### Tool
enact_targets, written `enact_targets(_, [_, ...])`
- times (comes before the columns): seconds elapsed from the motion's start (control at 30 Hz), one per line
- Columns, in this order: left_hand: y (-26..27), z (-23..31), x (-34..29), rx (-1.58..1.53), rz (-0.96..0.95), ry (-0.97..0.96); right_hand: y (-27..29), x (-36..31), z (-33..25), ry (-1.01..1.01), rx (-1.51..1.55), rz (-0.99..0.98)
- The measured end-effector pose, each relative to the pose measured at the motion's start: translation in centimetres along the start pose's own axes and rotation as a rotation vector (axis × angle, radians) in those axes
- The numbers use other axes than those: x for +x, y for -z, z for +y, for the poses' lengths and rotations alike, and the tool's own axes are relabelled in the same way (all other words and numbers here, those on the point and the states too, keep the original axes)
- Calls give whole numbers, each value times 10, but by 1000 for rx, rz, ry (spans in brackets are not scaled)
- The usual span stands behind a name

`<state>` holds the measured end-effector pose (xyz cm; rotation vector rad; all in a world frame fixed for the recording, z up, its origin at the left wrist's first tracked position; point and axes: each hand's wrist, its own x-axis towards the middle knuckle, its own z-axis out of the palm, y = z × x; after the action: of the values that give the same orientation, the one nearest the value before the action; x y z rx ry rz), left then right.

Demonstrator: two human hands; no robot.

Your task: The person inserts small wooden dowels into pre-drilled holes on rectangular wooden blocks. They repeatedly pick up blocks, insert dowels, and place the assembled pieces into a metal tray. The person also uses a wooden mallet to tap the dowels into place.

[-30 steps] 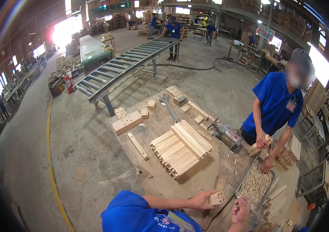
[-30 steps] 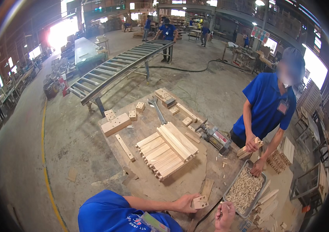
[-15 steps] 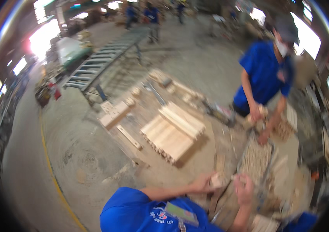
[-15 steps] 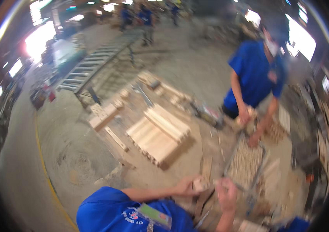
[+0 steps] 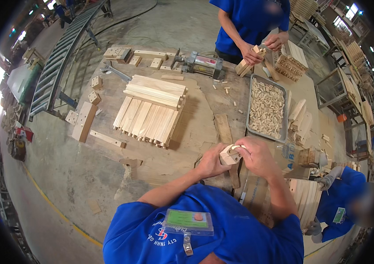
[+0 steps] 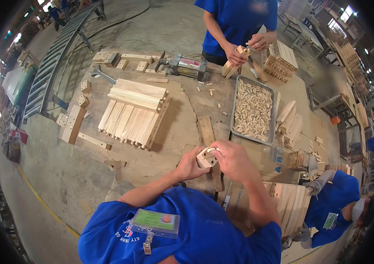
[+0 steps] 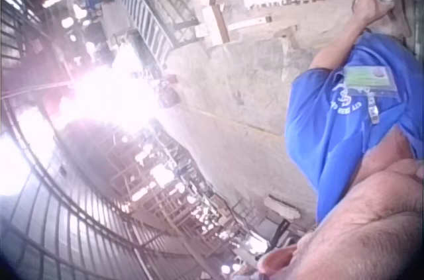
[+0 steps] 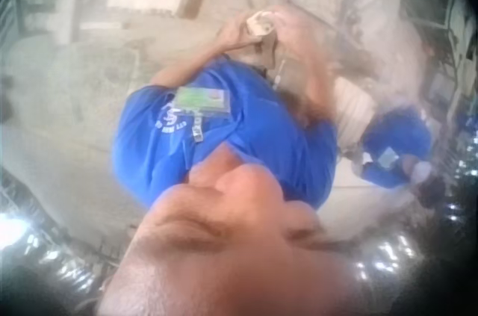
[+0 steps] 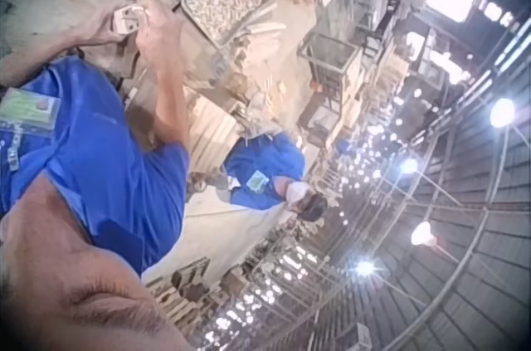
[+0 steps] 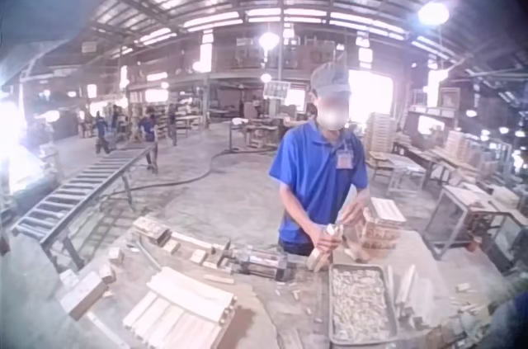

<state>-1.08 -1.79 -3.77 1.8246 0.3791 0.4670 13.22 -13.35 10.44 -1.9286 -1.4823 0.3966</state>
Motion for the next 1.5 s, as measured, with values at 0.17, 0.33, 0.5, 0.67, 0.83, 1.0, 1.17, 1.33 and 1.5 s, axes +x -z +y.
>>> enact_targets(0.17, [0, -4, -2, -5, -48, -64, 6, -2, 2, 105, -209, -142])
enact_targets(0.33, [-4, -7, 0, 30, -43, -112, 12, 0, -1, 166, -444, -296])
enact_targets(0.5, [0, -5, 0, 36, -76, -60, -3, 0, 13, 177, -393, -228])
enact_targets(0.67, [3, -4, 4, 13, -60, -42, -6, 5, 18, 87, -202, -154])
enact_targets(0.83, [5, -1, 3, 26, -58, -53, 3, -2, 33, -416, 493, -127])
enact_targets(1.0, [3, 0, -1, -41, -135, 30, 18, -29, 35, -597, 1039, -50])
enact_targets(1.17, [-20, -17, -1, -69, -75, -88, 34, -49, 22, -482, 868, -68])
enact_targets(1.33, [-5, -23, 3, -71, -31, 33, 13, -15, 29, -371, 895, -86])
enact_targets(1.5, [-9, -18, 14, 74, -62, -18, 16, -25, 31, -411, 1256, -94])
